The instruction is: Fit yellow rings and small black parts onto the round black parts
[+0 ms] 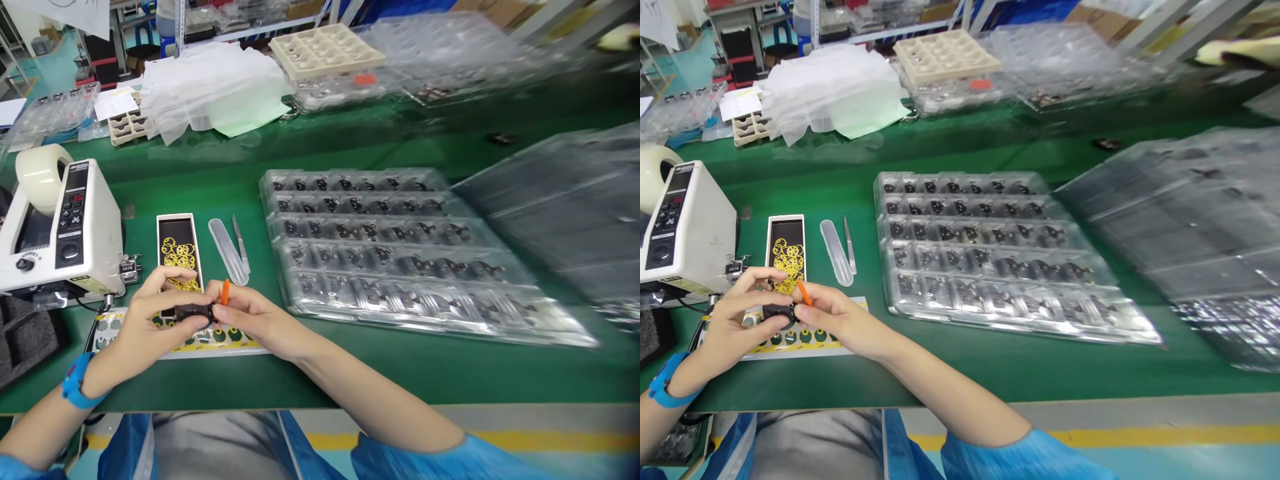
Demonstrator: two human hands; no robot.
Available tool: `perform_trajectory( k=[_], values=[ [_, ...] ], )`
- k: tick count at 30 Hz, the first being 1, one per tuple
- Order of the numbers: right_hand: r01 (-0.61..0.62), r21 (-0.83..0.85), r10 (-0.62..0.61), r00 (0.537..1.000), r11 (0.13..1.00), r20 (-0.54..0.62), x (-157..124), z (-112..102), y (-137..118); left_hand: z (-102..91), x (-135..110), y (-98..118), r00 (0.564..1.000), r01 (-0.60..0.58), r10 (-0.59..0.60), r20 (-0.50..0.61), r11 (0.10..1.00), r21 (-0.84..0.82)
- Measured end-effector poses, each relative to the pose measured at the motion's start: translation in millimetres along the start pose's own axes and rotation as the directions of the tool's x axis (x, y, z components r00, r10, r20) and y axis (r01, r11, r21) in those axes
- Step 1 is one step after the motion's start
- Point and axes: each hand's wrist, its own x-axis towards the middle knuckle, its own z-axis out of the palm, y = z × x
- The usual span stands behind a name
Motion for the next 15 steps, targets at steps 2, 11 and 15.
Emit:
perform_trajectory(
  k=[2,11,15],
  values=[
    [-0.008,0.037,0.008,1.0,0.999,-0.006,-1,3,2,4.7,-1,-3,1.0,-0.006,0.006,0.019,1.0,-0.025],
    [-0.084,0.157,0.092,0.995,0.984,-0.042,-3,17,6,7.7,-4,-4,0.997,0.031,-0.024,0.071,0.993,-0.112],
    [-0.164,0.096,0.172,0.982,0.982,-0.083,-2,17,8,10.2,-2,-3,0.998,-0.007,0.015,0.066,0.993,-0.115]
  ],
)
